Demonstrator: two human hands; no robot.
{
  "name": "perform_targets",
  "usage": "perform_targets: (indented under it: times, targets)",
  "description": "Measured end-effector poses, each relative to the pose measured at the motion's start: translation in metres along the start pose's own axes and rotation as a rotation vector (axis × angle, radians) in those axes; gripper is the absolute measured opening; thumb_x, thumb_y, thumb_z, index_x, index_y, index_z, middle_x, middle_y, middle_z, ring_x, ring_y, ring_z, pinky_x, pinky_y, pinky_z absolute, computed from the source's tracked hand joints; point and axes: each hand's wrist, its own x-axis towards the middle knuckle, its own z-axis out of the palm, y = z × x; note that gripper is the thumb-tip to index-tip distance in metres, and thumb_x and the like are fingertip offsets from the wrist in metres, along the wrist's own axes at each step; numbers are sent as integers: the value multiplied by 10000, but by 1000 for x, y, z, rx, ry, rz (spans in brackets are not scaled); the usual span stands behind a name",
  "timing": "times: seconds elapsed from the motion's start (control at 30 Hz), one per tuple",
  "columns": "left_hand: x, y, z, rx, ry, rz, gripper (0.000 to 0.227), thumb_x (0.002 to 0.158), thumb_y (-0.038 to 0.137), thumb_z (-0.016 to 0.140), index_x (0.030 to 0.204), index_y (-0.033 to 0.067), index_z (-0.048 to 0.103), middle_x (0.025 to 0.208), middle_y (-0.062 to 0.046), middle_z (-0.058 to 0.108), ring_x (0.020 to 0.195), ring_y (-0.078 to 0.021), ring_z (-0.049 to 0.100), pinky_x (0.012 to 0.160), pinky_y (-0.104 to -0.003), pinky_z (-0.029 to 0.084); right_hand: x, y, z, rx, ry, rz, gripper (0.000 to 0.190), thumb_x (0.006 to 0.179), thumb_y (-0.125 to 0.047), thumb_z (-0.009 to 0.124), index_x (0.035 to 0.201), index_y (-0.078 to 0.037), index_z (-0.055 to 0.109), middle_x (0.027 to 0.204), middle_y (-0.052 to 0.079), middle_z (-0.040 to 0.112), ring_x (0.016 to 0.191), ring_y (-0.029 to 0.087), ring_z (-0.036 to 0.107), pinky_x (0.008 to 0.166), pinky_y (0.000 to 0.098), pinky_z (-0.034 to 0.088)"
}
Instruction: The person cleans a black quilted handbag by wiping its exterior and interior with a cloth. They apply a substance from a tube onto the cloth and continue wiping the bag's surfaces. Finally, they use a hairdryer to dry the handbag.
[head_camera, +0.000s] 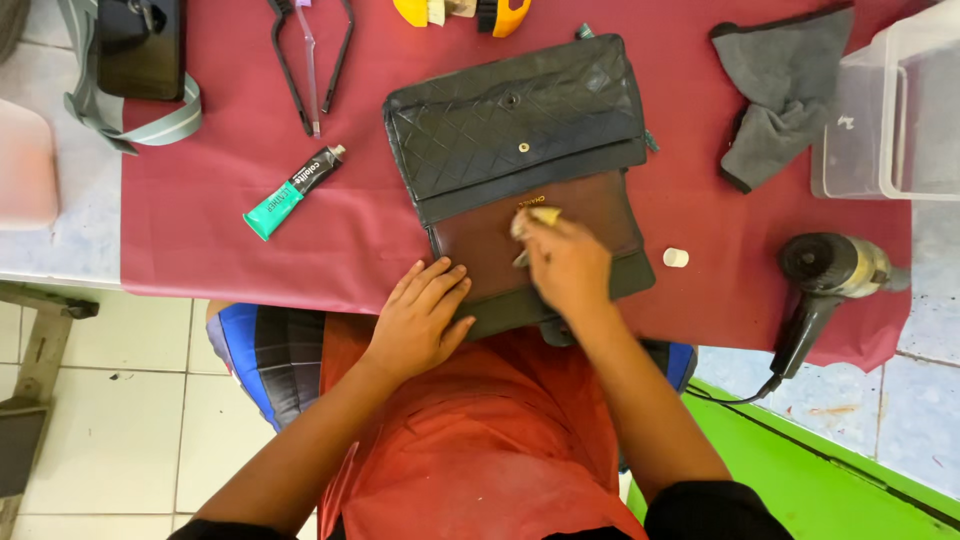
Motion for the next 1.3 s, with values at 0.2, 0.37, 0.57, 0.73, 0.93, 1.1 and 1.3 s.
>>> perform_targets:
  times: [0.2, 0.37, 0.57, 0.73, 0.93, 1.1, 1.3]
  targets:
    - [-3, -6, 9, -2, 88, 26, 400, 955, 352, 668, 1246, 80, 705, 1294, -83, 669, 1286, -297, 622, 1157, -476, 422, -10, -26, 9, -5, 38, -89, 232, 887, -353, 712, 1096, -408, 796, 731, -2, 580, 747, 246, 652, 645, 388, 576]
    - [-5, -7, 8, 3, 108, 35, 395, 970, 350, 644, 1243, 73, 710, 1281, -79, 677, 1273, -289, 634, 1156, -473, 428, 2, -14, 12, 85, 177, -47, 111, 875, -188, 794, 982, -202, 825, 1012, 79, 617, 942, 314, 661, 790, 400, 571]
    - [-4, -7, 10, 16, 145, 52, 386, 952, 346, 651, 1224, 80, 722, 1256, -79, 686, 1256, -282, 648, 1149, -466, 443, -3, -42, 13, 133, 108, -157, 99, 869, -127, 745, 952, -159, 788, 902, 80, 647, 841, 309, 681, 757, 402, 571]
    - [-7, -8, 11, 19, 156, 50, 385, 947, 339, 654, 1224, 82, 723, 1265, -76, 687, 1254, -281, 651, 1139, -462, 453, 5, -37, 27, 164, 131, -17, 118, 820, -163, 790, 936, -142, 785, 878, 81, 650, 823, 308, 698, 721, 409, 575]
    - [-4, -8, 12, 19, 177, 54, 372, 942, 329, 646, 1206, 80, 727, 1230, -76, 696, 1233, -281, 663, 1139, -457, 448, 12, -27, 30, 226, 129, -54, 86, 809, -154, 761, 894, -164, 769, 785, 42, 642, 754, 293, 710, 687, 374, 590]
    - [-6, -9, 13, 13, 187, 45, 364, 935, 309, 647, 1210, 82, 723, 1231, -73, 698, 1233, -281, 663, 1141, -456, 440, 13, -42, 38, 153, 142, -39, 80, 815, -215, 768, 893, -203, 757, 733, 32, 609, 728, 302, 706, 657, 405, 573]
    - [-4, -6, 12, 25, 213, 48, 336, 917, 298, 648, 1165, 90, 736, 1199, -70, 705, 1216, -279, 670, 1117, -462, 461, 30, -35, 49, 147, 213, -63, 74, 830, -192, 753, 903, -177, 746, 771, 82, 643, 758, 321, 719, 665, 419, 579]
